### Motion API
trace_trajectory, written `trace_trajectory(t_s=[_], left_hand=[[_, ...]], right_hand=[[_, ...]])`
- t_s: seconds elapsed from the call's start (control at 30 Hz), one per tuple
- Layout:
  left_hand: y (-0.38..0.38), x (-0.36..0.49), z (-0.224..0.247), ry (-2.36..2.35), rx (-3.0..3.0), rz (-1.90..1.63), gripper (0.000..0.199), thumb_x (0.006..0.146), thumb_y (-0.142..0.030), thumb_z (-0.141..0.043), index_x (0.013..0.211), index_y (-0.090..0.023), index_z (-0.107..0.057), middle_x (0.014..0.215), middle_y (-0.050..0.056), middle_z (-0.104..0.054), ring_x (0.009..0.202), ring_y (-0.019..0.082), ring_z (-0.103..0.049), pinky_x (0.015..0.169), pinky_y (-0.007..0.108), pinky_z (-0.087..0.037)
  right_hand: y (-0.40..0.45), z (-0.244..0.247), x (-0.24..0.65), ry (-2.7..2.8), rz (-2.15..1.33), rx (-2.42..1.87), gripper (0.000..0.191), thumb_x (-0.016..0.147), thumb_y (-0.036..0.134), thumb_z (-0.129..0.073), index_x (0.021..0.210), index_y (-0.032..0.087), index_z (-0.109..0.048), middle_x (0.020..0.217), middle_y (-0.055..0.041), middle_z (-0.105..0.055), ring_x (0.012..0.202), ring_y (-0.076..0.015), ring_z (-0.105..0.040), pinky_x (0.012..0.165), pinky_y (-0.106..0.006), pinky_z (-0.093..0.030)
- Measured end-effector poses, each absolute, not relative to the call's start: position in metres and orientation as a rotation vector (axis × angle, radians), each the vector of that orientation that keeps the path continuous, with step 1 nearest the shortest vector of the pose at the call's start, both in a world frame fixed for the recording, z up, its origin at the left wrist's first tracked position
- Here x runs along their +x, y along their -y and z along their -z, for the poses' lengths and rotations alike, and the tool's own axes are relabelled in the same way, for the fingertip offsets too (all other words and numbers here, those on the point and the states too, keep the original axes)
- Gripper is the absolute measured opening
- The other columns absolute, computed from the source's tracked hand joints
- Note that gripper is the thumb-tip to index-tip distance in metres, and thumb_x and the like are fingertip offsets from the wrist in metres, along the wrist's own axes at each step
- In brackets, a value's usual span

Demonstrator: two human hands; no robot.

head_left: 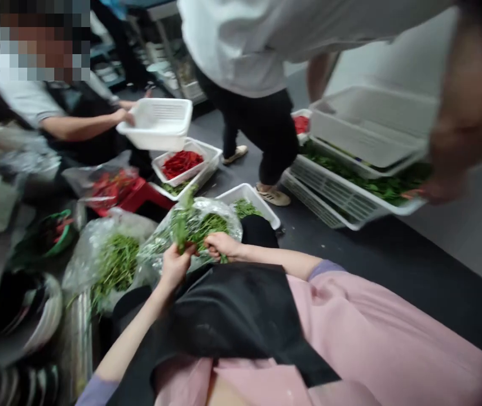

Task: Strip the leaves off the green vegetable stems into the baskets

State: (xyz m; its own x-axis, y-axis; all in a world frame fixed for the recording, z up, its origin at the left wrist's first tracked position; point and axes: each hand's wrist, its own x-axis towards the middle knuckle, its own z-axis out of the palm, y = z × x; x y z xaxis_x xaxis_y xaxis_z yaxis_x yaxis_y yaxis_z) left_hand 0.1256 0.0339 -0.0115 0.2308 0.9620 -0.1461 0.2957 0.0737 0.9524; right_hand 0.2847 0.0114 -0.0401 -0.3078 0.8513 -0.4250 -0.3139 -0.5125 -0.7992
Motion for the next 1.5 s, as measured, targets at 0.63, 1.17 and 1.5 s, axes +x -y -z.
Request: trace_trajectory(t_s=[0.63,1.17,1.5], left_hand=[[-0.139,-0.076,0.029,-1.936,0.779,-1.159,0.027,0.094,-0.026,-0.043,0.112,-0.007,-0.053,0.047,-0.006,-0.046,0.033,0.006,-0.026,0.041,0.022,-0.019],[-0.041,0.068,-0.016,-0.829,1.059,-0.402,0.059,0.075,-0.06,-0.064,0.101,-0.007,-0.067,0.035,-0.003,-0.047,0.024,0.005,-0.023,0.032,0.019,-0.016],[-0.041,0.092,-0.019,-1.042,1.017,-0.39,0.05,0.071,-0.056,-0.068,0.095,-0.013,-0.061,0.043,-0.006,-0.048,0.026,0.004,-0.025,0.031,0.018,-0.018]], right_hand=[[-0.027,0.043,0.313,1.092,-1.259,-1.317,0.032,0.074,0.05,-0.061,0.086,0.022,-0.05,0.052,0.0076,-0.037,0.041,-0.0093,-0.035,0.043,-0.026,-0.038],[-0.036,0.0,0.32,2.195,-0.071,-1.282,0.035,0.094,0.027,-0.042,0.119,0.021,-0.066,0.103,-0.0095,-0.067,0.085,-0.0157,-0.061,0.076,-0.026,-0.045],[-0.031,0.008,0.326,2.419,0.177,-1.446,0.039,0.1,0.017,-0.021,0.11,0.014,-0.059,0.099,-0.0123,-0.06,0.075,-0.0146,-0.054,0.061,-0.028,-0.033]])
